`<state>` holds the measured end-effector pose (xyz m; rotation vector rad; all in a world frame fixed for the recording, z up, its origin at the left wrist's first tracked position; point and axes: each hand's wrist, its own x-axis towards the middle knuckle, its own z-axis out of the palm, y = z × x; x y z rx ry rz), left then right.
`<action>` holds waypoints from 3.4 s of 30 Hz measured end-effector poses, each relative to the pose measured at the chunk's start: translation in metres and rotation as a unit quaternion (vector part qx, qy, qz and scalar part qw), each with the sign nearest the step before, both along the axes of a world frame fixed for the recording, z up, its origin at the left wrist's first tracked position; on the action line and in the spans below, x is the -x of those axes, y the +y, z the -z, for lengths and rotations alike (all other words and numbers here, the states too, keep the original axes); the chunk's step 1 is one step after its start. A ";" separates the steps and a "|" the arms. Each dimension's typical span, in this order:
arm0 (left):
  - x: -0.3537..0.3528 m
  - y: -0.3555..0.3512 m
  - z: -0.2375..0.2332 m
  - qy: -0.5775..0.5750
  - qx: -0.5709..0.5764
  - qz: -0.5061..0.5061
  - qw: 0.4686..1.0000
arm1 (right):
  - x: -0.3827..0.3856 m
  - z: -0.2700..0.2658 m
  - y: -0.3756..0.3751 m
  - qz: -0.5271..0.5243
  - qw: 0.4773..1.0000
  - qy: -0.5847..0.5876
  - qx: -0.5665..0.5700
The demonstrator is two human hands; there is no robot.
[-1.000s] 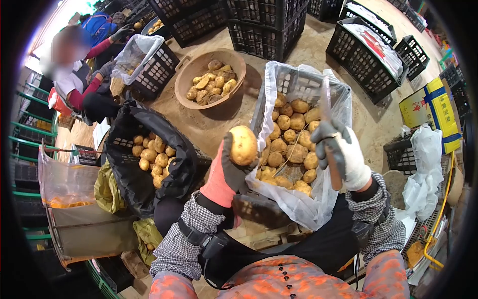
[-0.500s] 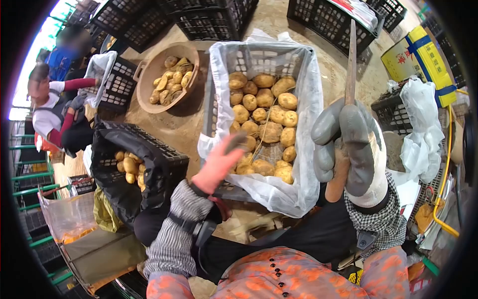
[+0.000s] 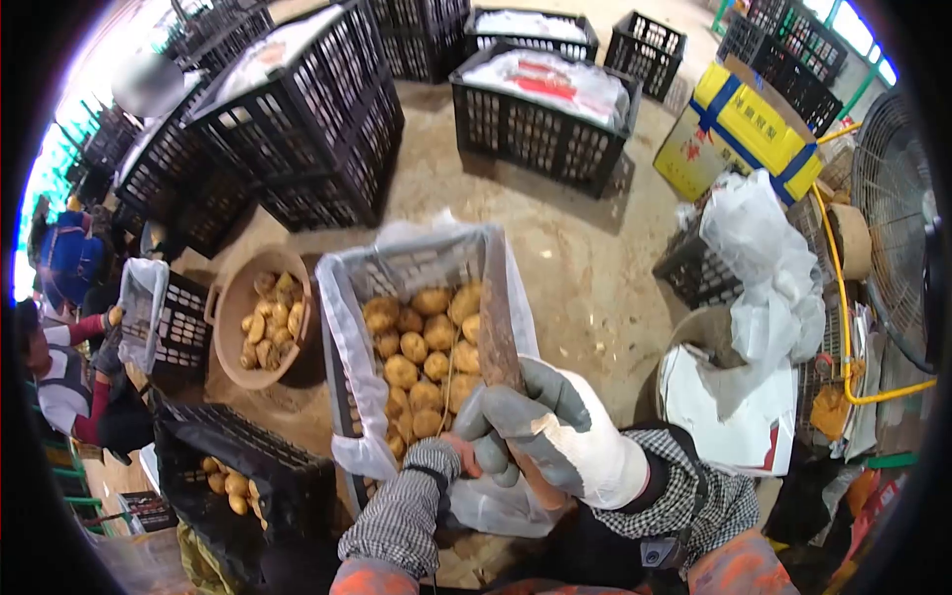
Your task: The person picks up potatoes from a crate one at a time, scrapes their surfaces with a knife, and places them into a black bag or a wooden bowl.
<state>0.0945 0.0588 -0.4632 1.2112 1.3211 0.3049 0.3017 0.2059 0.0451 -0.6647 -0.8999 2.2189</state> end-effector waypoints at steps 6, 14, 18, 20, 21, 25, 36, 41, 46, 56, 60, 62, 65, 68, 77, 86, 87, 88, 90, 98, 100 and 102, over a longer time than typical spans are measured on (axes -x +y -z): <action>-0.005 0.025 -0.049 0.113 -0.014 0.225 0.968 | 0.007 -0.012 0.001 -0.016 0.999 -0.049 0.008; 0.019 0.059 -0.224 0.128 -0.038 0.203 0.970 | 0.019 0.010 0.014 0.014 0.999 -0.021 -0.028; 0.049 0.043 -0.330 -0.136 -0.061 -0.159 0.976 | 0.029 0.012 0.015 0.014 0.998 -0.052 -0.038; 0.048 0.029 -0.390 -0.333 -0.002 -0.329 0.884 | 0.034 0.010 0.009 0.008 0.995 -0.071 -0.069; 0.048 0.027 -0.411 -0.384 -0.044 -0.325 0.863 | 0.038 0.005 0.005 0.002 0.994 -0.090 -0.065; 0.031 0.009 -0.428 -0.435 -0.214 -0.364 0.795 | 0.050 0.003 -0.013 -0.037 0.988 -0.097 -0.115; 0.030 -0.015 -0.454 -0.372 -0.174 -0.415 0.812 | 0.081 0.016 -0.032 -0.177 0.943 -0.269 -0.085; 0.028 -0.007 -0.448 -0.361 -0.221 -0.405 0.811 | 0.082 0.021 -0.031 -0.161 0.944 -0.262 -0.122; 0.021 0.002 -0.449 -0.309 -0.256 -0.434 0.807 | 0.077 0.023 -0.029 -0.172 0.934 -0.282 -0.138; 0.033 0.010 -0.423 -0.218 -0.055 -0.390 0.893 | 0.052 0.070 -0.034 -0.232 0.813 -0.234 -0.481; 0.020 0.020 -0.421 -0.359 -0.104 -0.448 0.812 | 0.060 0.049 -0.027 -0.153 0.961 -0.231 -0.017; 0.019 0.018 -0.424 -0.333 -0.126 -0.437 0.826 | 0.055 0.041 -0.018 -0.208 0.940 -0.256 -0.090; 0.014 0.013 -0.422 -0.355 -0.201 -0.426 0.808 | 0.062 0.044 -0.029 -0.161 0.946 -0.273 -0.062; 0.020 0.011 -0.422 -0.308 -0.233 -0.383 0.839 | 0.061 0.041 -0.028 -0.194 0.934 -0.286 -0.095; 0.021 -0.001 -0.441 -0.266 -0.110 -0.415 0.863 | 0.055 0.043 -0.027 -0.306 0.839 -0.250 -0.374; 0.020 0.008 -0.424 -0.283 -0.268 -0.436 0.811 | 0.068 0.033 -0.035 -0.224 0.930 -0.275 -0.098; 0.020 0.009 -0.423 -0.265 -0.285 -0.436 0.812 | 0.069 0.035 -0.036 -0.225 0.926 -0.283 -0.106; 0.022 0.011 -0.423 -0.265 -0.284 -0.436 0.812 | 0.069 0.036 -0.036 -0.226 0.923 -0.290 -0.114; 0.025 0.012 -0.422 -0.299 -0.226 -0.453 0.809 | 0.066 0.039 -0.034 -0.252 0.903 -0.291 -0.188; 0.027 0.012 -0.376 -0.113 -0.306 -0.425 0.844 | 0.064 0.058 -0.044 -0.260 0.880 -0.312 -0.247; 0.032 0.014 -0.373 -0.054 -0.337 -0.380 0.860 | 0.062 0.076 -0.044 -0.155 0.704 -0.277 -0.635; 0.033 0.014 -0.370 -0.190 -0.257 -0.402 0.858 | 0.061 0.076 -0.045 -0.167 0.701 -0.279 -0.634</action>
